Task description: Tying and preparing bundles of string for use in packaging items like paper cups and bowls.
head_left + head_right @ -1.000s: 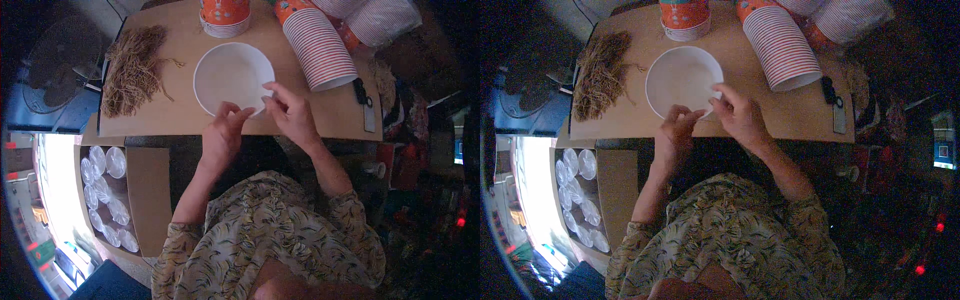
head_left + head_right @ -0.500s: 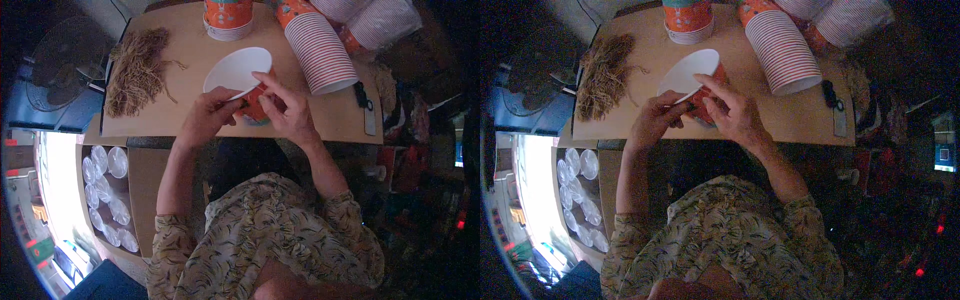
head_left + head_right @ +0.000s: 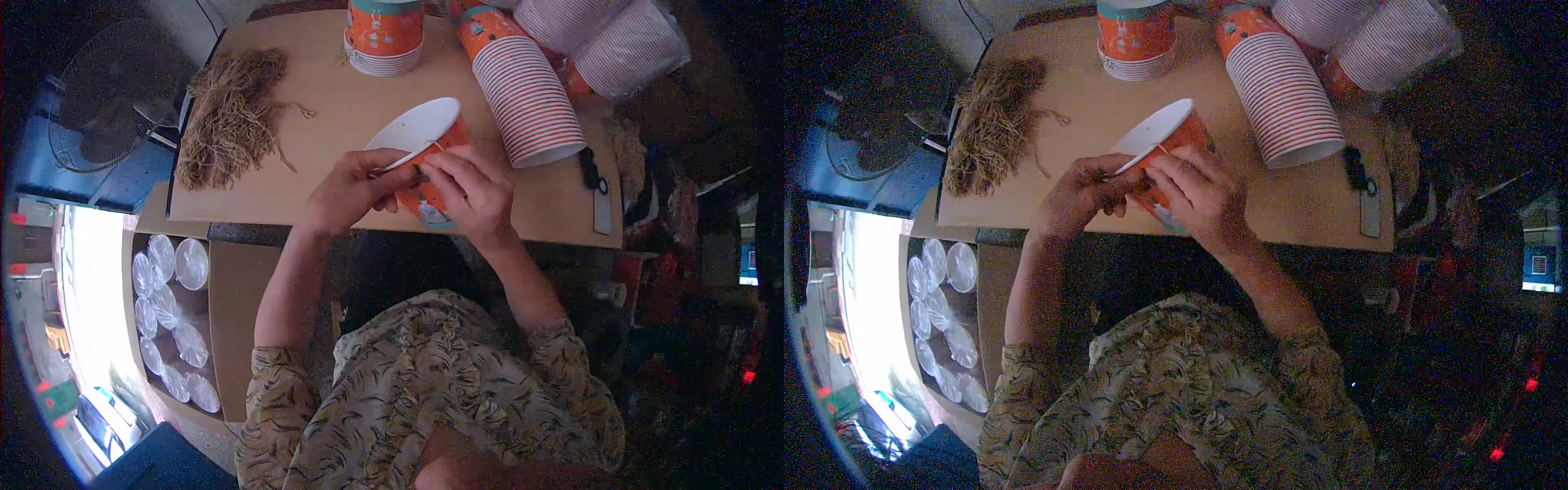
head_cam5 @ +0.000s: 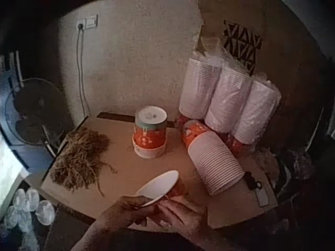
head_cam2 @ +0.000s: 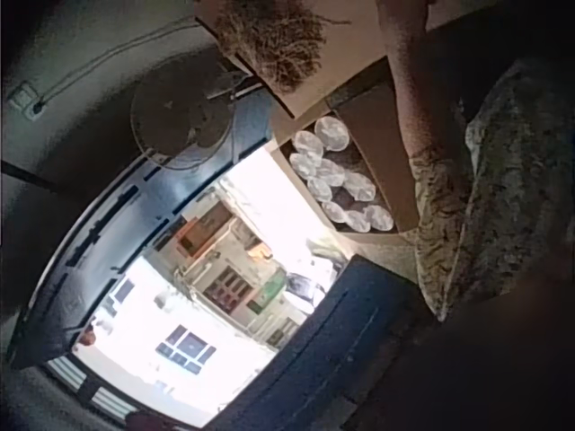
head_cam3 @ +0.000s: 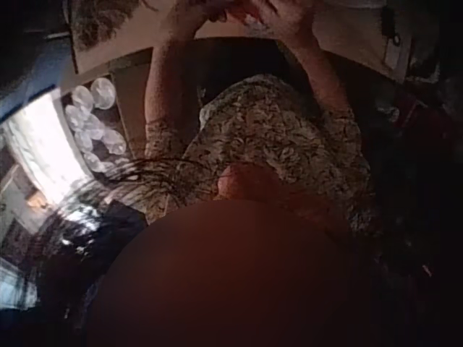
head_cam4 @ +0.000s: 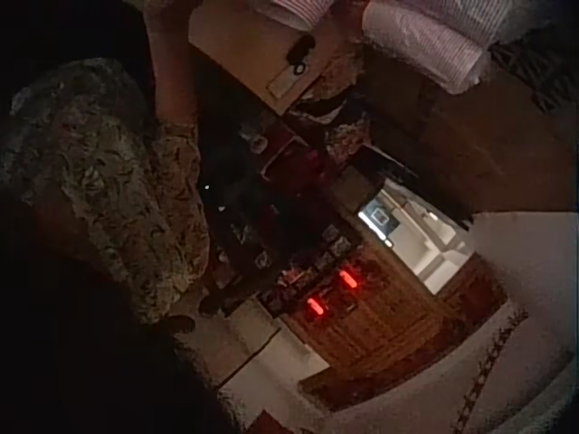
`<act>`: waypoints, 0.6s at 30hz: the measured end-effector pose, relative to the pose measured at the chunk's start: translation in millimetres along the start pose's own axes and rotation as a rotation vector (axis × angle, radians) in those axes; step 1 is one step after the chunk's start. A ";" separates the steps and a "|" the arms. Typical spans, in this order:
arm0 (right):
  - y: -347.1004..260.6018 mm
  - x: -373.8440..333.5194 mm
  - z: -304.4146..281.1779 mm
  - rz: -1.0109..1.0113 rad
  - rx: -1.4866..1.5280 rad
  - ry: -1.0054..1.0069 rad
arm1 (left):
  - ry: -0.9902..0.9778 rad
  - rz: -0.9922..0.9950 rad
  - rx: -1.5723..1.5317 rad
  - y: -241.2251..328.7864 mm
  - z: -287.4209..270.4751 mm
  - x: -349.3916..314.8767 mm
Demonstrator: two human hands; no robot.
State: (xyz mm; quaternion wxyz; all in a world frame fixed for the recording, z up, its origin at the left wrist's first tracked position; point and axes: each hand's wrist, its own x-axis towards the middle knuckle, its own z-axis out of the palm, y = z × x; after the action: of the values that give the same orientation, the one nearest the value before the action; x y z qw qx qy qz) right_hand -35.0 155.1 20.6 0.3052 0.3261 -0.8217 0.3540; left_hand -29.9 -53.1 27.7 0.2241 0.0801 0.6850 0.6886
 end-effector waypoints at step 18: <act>6.9 3.5 -9.9 0.697 0.698 -0.372 | 0.466 0.404 0.513 -19.4 -3.2 5.8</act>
State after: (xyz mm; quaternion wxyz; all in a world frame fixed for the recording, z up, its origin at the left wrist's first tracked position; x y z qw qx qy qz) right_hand -39.6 165.3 26.0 -0.1087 0.1729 -0.7548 0.6234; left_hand -32.5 -54.3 7.4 -0.1044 0.1084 0.8375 0.5253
